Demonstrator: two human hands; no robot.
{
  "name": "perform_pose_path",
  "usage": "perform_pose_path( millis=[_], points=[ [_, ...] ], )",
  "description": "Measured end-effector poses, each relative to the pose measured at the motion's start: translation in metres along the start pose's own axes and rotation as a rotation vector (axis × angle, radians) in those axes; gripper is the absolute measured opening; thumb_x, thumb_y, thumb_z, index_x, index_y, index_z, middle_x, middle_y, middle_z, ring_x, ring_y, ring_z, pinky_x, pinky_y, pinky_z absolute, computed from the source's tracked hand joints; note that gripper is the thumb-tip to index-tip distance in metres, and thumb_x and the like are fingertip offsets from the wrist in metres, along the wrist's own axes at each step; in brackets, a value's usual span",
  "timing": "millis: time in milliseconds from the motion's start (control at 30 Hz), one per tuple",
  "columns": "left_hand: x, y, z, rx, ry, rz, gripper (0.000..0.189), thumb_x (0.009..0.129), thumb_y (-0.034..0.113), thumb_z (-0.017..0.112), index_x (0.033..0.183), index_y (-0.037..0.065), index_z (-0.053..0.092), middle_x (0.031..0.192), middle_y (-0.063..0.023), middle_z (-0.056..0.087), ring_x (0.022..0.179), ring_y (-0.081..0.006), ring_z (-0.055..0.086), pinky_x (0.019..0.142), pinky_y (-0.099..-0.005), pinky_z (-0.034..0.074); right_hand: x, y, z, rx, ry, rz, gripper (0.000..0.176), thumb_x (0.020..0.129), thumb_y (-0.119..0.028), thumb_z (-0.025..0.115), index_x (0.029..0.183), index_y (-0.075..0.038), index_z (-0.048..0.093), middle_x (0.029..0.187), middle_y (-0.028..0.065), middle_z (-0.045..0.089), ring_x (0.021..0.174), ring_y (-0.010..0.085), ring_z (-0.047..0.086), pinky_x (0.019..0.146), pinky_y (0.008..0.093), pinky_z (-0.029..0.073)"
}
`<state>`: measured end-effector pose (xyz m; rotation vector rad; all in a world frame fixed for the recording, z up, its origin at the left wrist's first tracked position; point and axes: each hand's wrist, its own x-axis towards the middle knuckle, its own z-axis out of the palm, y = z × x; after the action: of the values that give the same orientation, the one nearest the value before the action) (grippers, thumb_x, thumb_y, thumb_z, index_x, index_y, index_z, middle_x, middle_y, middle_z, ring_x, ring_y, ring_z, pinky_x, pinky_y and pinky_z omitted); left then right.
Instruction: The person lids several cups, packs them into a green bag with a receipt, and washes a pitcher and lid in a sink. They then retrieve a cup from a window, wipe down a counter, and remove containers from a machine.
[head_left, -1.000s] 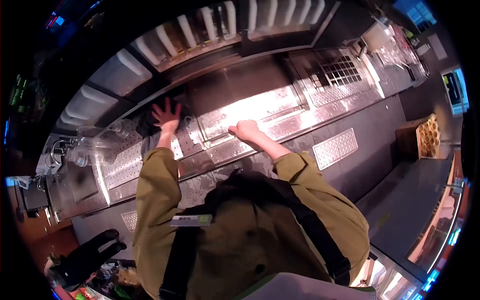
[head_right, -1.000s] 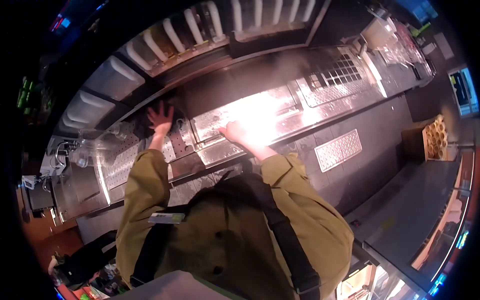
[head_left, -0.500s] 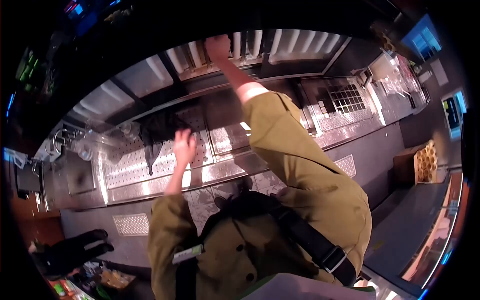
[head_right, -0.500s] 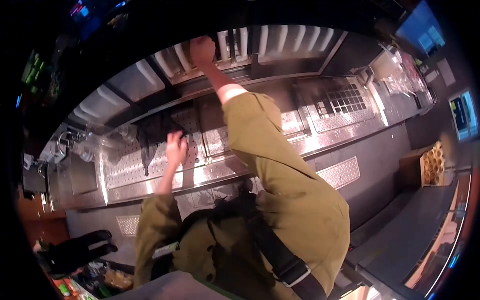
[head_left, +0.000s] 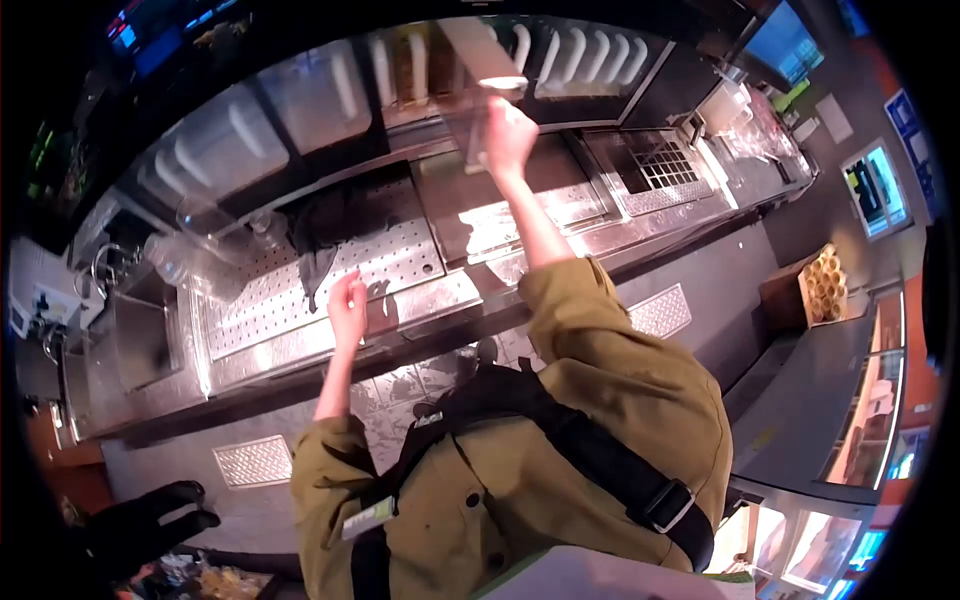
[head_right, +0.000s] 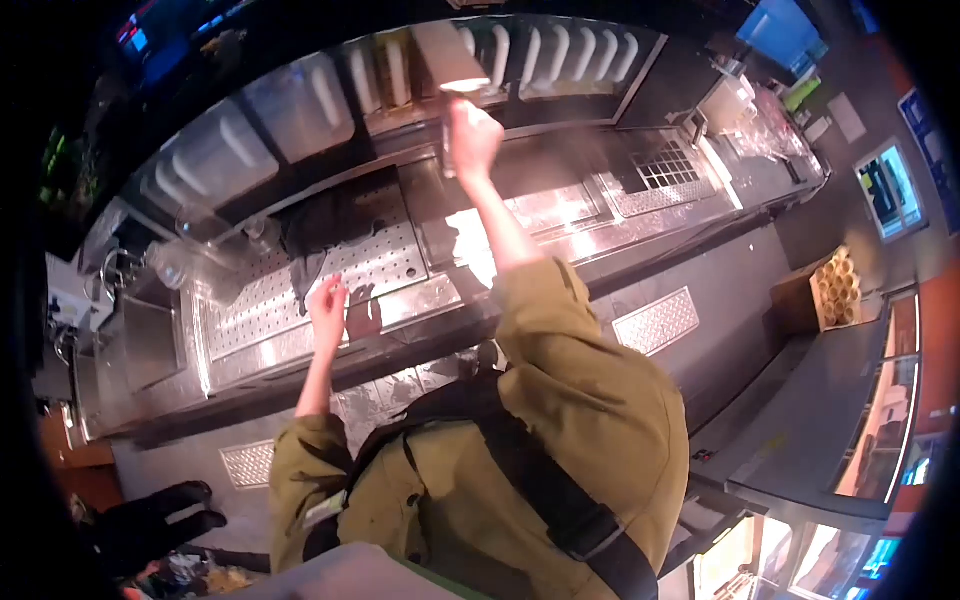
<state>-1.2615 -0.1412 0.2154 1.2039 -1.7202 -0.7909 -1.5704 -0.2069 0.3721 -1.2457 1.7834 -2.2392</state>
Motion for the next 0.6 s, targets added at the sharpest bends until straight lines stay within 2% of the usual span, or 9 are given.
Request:
perform_pose_path(
  millis=[67, 133, 267, 400, 433, 467, 533, 567, 600],
  points=[
    [0.019, 0.006, -0.018, -0.173, -0.033, -0.007, 0.018, 0.079, 0.004, 0.053, 0.096, 0.001, 0.058, 0.085, -0.0085, 0.060, 0.076, -0.0116, 0.055, 0.066, -0.0219, 0.043, -0.033, -0.017, -0.037, -0.045, 0.064, 0.064, 0.035, 0.080, -0.019, 0.048, 0.051, -0.001, 0.046, 0.041, -0.0008, 0.039, 0.039, 0.0065, 0.038, 0.037, 0.0258, 0.030],
    [0.043, 0.039, -0.036, -0.174, -0.033, 0.187, 0.017, 0.078, 0.005, 0.055, 0.094, 0.001, 0.059, 0.084, -0.0083, 0.061, 0.074, -0.0100, 0.056, 0.066, -0.0219, 0.044, -0.066, -0.040, -0.070, 0.231, 0.081, 0.304, 0.038, 0.080, -0.021, 0.051, 0.046, -0.008, 0.040, 0.041, -0.0019, 0.034, 0.034, 0.0059, 0.031, 0.033, 0.0223, 0.023],
    [0.092, 0.126, -0.064, -0.121, -0.145, 0.431, 0.021, 0.078, 0.009, 0.058, 0.097, 0.002, 0.058, 0.090, -0.0110, 0.060, 0.080, -0.0176, 0.058, 0.071, -0.0258, 0.046, -0.115, -0.083, -0.111, 0.334, 0.020, 0.369, 0.036, 0.081, -0.015, 0.046, 0.047, -0.006, 0.033, 0.042, -0.0008, 0.031, 0.034, 0.0059, 0.027, 0.033, 0.0218, 0.021],
    [0.104, 0.222, -0.084, 0.288, -0.316, 1.019, 0.070, 0.062, 0.020, 0.070, 0.124, 0.012, 0.038, 0.127, -0.0121, 0.038, 0.115, -0.0284, 0.037, 0.095, -0.0388, 0.032, -0.158, -0.095, -0.126, 0.125, -0.168, 0.183, 0.031, 0.077, -0.008, 0.042, 0.046, -0.004, 0.038, 0.042, 0.0009, 0.039, 0.034, 0.0084, 0.036, 0.034, 0.0229, 0.027],
    [0.103, 0.230, -0.084, 0.457, -0.401, 1.100, 0.091, 0.054, 0.023, 0.074, 0.131, 0.016, 0.026, 0.135, -0.0107, 0.025, 0.124, -0.0285, 0.025, 0.101, -0.0422, 0.022, -0.163, -0.096, -0.122, -0.169, -0.244, -0.134, 0.030, 0.075, -0.009, 0.042, 0.046, -0.004, 0.040, 0.042, 0.0011, 0.041, 0.035, 0.0089, 0.039, 0.035, 0.0230, 0.029],
    [0.098, 0.240, -0.083, 0.588, -0.492, 1.111, 0.096, 0.052, 0.024, 0.075, 0.132, 0.017, 0.023, 0.137, -0.0112, 0.020, 0.126, -0.0275, 0.021, 0.104, -0.0443, 0.016, -0.169, -0.096, -0.114, -0.467, -0.315, -0.444, 0.028, 0.074, -0.010, 0.043, 0.046, -0.003, 0.042, 0.042, 0.0013, 0.043, 0.036, 0.0095, 0.041, 0.036, 0.0231, 0.031],
    [0.101, 0.238, -0.083, 0.794, -0.614, 1.220, 0.098, 0.050, 0.025, 0.076, 0.132, 0.017, 0.023, 0.132, -0.0117, 0.029, 0.125, -0.0263, 0.024, 0.104, -0.0449, 0.013, -0.194, -0.085, -0.094, -0.004, -0.332, 0.124, 0.027, 0.072, -0.015, 0.045, 0.049, -0.003, 0.046, 0.042, 0.0018, 0.045, 0.038, 0.0097, 0.044, 0.037, 0.0233, 0.033],
    [0.105, 0.233, -0.086, 0.766, -0.703, 1.198, 0.094, 0.050, 0.022, 0.076, 0.130, 0.017, 0.026, 0.119, -0.0109, 0.042, 0.122, -0.0267, 0.030, 0.105, -0.0450, 0.012, -0.197, -0.078, -0.085, -0.066, -0.395, -0.064, 0.028, 0.073, -0.017, 0.044, 0.050, -0.002, 0.048, 0.042, 0.0020, 0.045, 0.039, 0.0096, 0.044, 0.037, 0.0235, 0.033],
    [0.111, 0.225, -0.091, 0.784, -0.664, 1.255, 0.083, 0.050, 0.020, 0.075, 0.123, 0.015, 0.035, 0.100, -0.0081, 0.049, 0.109, -0.0270, 0.041, 0.099, -0.0427, 0.024, -0.196, -0.077, -0.073, -0.124, -0.457, -0.258, 0.029, 0.074, -0.019, 0.044, 0.051, -0.002, 0.049, 0.041, 0.0022, 0.045, 0.039, 0.0094, 0.045, 0.038, 0.0237, 0.033]
  ],
)
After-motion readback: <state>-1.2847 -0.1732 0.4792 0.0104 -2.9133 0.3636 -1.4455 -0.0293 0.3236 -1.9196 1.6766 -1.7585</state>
